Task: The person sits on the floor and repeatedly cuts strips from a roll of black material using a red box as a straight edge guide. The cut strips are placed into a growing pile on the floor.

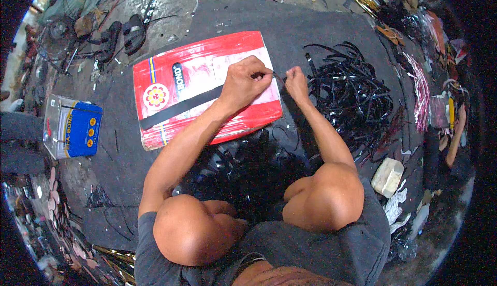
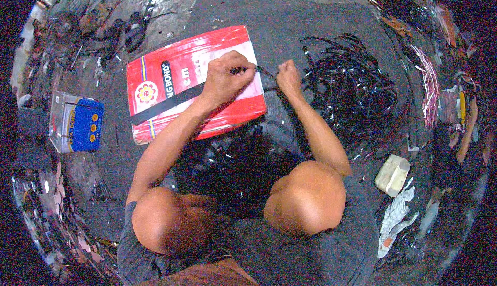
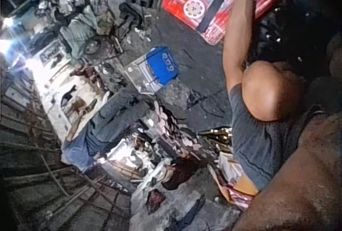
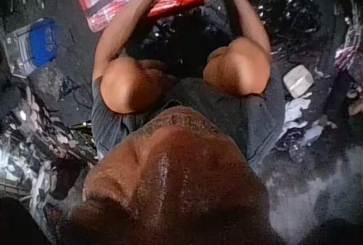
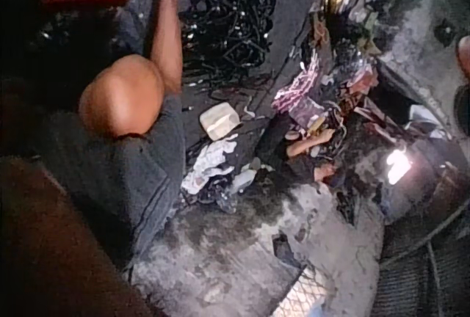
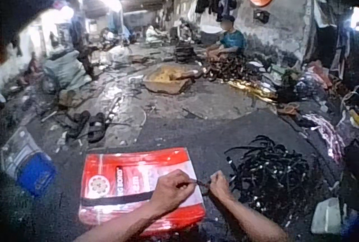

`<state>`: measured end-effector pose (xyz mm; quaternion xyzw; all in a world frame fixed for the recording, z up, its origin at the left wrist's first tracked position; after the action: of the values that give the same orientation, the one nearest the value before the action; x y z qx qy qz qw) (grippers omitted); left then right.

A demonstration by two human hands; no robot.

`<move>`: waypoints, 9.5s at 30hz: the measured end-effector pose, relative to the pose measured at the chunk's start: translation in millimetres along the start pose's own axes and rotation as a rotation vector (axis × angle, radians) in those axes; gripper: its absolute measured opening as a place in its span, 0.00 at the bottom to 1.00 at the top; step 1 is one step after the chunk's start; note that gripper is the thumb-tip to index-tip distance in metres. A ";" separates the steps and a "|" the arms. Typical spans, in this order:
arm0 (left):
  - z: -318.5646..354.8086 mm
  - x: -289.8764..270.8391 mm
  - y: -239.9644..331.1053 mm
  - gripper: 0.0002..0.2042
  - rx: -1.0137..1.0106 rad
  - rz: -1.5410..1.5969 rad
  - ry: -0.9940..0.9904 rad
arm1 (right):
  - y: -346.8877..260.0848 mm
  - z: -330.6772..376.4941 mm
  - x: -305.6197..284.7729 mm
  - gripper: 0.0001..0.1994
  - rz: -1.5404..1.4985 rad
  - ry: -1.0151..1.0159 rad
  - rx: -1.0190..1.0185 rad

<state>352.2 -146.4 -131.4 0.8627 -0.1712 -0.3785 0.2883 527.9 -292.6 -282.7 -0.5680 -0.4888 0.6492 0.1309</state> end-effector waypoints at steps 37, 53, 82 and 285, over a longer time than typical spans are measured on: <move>3.5 1.1 3.8 0.03 0.061 0.015 -0.038 | 54.4 2.4 6.9 0.15 0.163 -0.127 0.061; 5.9 -2.3 8.1 0.13 0.514 -0.136 -0.178 | 68.9 1.1 -23.0 0.14 0.510 -0.145 0.038; 66.1 -112.5 87.6 0.21 -0.056 0.069 -0.174 | -230.7 105.2 -103.9 0.15 -0.651 -0.995 -0.125; 12.4 -25.0 -17.5 0.08 -0.073 -0.208 0.010 | -204.1 28.8 -59.1 0.07 0.013 -0.299 -0.710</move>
<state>327.8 -124.6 -135.3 0.8666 -0.0656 -0.4081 0.2794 443.3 -249.8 -90.4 -0.4802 -0.6931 0.5160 -0.1508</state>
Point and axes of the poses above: each hand's wrist, its own z-axis away from the middle knuckle, its own x-axis out of the palm, y = z × x, the point moved 4 cm from there along -z, towards the middle knuckle, and after that the axes turned 14 degrees about -z, right-handed, at the moved point
